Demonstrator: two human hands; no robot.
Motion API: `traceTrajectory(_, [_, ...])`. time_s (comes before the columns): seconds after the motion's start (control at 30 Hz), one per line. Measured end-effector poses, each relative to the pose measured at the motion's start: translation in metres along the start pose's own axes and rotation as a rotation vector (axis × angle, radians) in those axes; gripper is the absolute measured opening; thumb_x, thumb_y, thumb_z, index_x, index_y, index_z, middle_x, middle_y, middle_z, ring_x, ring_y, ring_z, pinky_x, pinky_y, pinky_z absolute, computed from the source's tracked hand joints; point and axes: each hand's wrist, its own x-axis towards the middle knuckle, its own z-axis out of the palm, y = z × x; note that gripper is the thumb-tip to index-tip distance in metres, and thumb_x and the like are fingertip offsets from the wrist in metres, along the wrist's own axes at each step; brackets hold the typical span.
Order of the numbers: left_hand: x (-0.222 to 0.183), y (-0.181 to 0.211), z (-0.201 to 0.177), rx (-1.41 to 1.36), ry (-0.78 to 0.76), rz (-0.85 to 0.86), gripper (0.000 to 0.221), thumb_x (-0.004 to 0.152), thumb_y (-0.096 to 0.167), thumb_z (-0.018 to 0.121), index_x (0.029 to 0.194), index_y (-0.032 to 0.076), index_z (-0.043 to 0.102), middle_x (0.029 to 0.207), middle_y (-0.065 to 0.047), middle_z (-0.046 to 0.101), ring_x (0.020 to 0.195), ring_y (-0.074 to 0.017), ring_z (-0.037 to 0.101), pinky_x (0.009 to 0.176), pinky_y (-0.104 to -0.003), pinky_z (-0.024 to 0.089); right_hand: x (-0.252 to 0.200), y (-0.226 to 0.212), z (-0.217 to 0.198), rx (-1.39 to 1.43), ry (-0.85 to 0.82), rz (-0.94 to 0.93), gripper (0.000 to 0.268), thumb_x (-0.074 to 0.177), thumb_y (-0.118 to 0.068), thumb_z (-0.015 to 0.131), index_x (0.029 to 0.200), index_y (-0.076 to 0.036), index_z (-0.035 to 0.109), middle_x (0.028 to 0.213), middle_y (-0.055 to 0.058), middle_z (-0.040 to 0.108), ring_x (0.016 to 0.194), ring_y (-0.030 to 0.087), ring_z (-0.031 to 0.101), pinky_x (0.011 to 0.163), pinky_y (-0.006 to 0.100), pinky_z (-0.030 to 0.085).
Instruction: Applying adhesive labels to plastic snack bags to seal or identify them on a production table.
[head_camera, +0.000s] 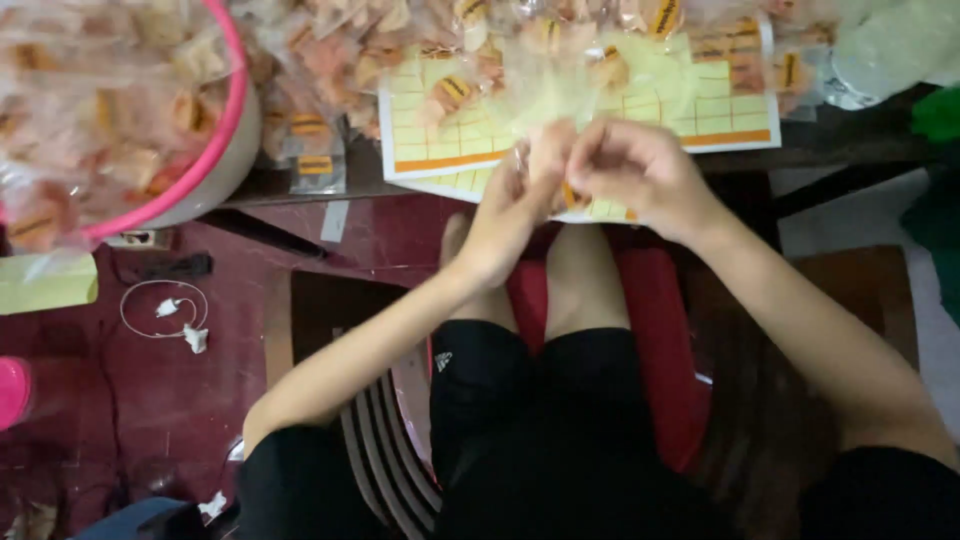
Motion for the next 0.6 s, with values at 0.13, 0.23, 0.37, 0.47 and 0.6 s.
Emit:
traceTrajectory(0.13, [-0.075, -0.043, -0.015, 0.075, -0.016, 0.017, 0.028, 0.097, 0.024, 0.055, 0.116, 0.005, 0.047, 0.076, 0.002, 0.053, 0.07, -0.0044, 0.056, 0.057, -0.019, 0.05, -0.067, -0.008, 0.046, -0.065, 0.009, 0.063, 0.007, 0.086, 0.0, 0.067, 0.092, -0.001, 0.062, 0.082, 0.008, 0.064, 0.081, 0.013, 0.064, 0.073, 0.03, 0.054])
traceTrajectory(0.23, [-0.123, -0.02, 0.007, 0.054, -0.047, 0.045, 0.017, 0.101, 0.021, 0.048, 0.114, 0.009, 0.048, 0.07, 0.004, 0.048, 0.064, -0.001, 0.046, 0.055, -0.016, 0.041, -0.096, -0.007, 0.068, -0.024, -0.006, 0.06, 0.004, 0.086, 0.003, 0.063, 0.09, 0.001, 0.064, 0.078, 0.009, 0.065, 0.076, 0.012, 0.064, 0.068, 0.027, 0.054])
traceTrajectory(0.37, [-0.152, -0.006, 0.019, -0.001, -0.044, 0.06, 0.015, 0.101, 0.019, 0.044, 0.11, 0.009, 0.05, 0.067, 0.005, 0.048, 0.06, 0.0014, 0.045, 0.052, -0.013, 0.04, -0.114, -0.008, 0.082, -0.011, -0.011, 0.006, 0.004, 0.087, 0.003, 0.063, 0.091, 0.003, 0.063, 0.079, 0.012, 0.066, 0.074, 0.015, 0.066, 0.068, 0.029, 0.055])
traceTrajectory(0.47, [-0.158, -0.016, 0.016, 0.004, -0.042, 0.095, 0.011, 0.101, 0.02, 0.045, 0.099, 0.01, 0.05, 0.066, 0.006, 0.051, 0.059, 0.0027, 0.046, 0.048, -0.011, 0.038, -0.126, -0.015, 0.091, 0.012, 0.04, 0.008, 0.005, 0.086, 0.002, 0.063, 0.091, 0.003, 0.064, 0.078, 0.011, 0.066, 0.073, 0.013, 0.065, 0.065, 0.028, 0.056])
traceTrajectory(0.6, [-0.156, -0.018, 0.028, 0.008, -0.075, 0.123, 0.012, 0.101, 0.019, 0.047, 0.105, 0.008, 0.05, 0.065, 0.006, 0.047, 0.057, 0.0012, 0.046, 0.048, -0.012, 0.039, -0.142, -0.032, 0.091, -0.031, 0.1, -0.04, 0.008, 0.086, 0.002, 0.063, 0.094, 0.004, 0.064, 0.081, 0.011, 0.065, 0.077, 0.014, 0.064, 0.069, 0.028, 0.054])
